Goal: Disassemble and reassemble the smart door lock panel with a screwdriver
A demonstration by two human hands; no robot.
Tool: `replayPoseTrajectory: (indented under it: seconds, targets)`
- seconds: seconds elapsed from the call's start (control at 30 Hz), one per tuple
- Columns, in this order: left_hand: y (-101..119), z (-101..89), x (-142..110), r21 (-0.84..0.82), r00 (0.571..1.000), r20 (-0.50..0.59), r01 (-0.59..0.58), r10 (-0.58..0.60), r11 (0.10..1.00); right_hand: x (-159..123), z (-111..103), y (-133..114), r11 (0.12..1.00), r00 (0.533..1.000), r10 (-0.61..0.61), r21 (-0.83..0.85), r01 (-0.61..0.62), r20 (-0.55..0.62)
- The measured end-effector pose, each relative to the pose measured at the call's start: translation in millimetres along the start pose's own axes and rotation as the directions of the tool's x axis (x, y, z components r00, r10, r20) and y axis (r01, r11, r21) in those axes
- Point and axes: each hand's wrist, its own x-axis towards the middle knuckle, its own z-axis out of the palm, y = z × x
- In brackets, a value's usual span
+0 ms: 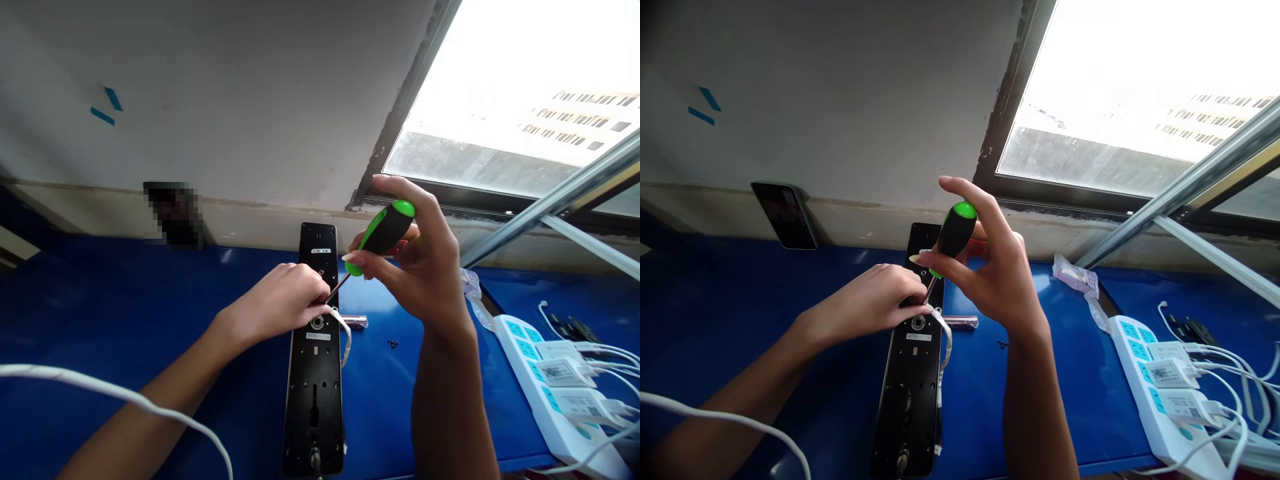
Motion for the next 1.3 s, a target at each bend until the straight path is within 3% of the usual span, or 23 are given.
replayPoseTrajectory:
  seconds: [0.13,0.37,0.47,0.67,0.8,1.03,1.3]
  targets:
    - [0,3.7,2,0.017,1.000,-0.018,-0.006,0.006,1.000,-3,-8,-4,1.000,0.999,-0.025,-0.014,0.026,0.047]
    - [-1,-2.3,1,-0.088,0.993,-0.109,0.037,-0.046,0.995,-2,-14,-6,0.996,0.988,-0.085,-0.025,0.083,-0.127]
    - [-6,-6.3,0,-0.128,0.987,-0.126,0.083,-0.100,0.988,-2,-16,-2,0.992,0.984,-0.103,-0.085,0.091,-0.147]
    - [-20,-2.3,2,-0.027,0.971,-0.225,0.074,-0.079,0.997,-2,-14,7,0.977,0.974,-0.112,-0.199,0.072,-0.197]
    - [-30,6.3,4,0.015,0.972,-0.224,0.072,-0.067,0.997,0,-7,11,0.979,0.965,-0.127,-0.188,0.084,-0.230]
    - [-42,17.1,3,0.011,0.965,-0.210,0.161,-0.155,0.987,5,0,11,0.969,0.967,-0.156,-0.220,0.110,-0.201]
    - [-41,24.2,7,-0.053,0.961,-0.182,0.202,-0.208,0.978,5,-2,13,0.967,0.971,-0.153,-0.230,0.109,-0.183]
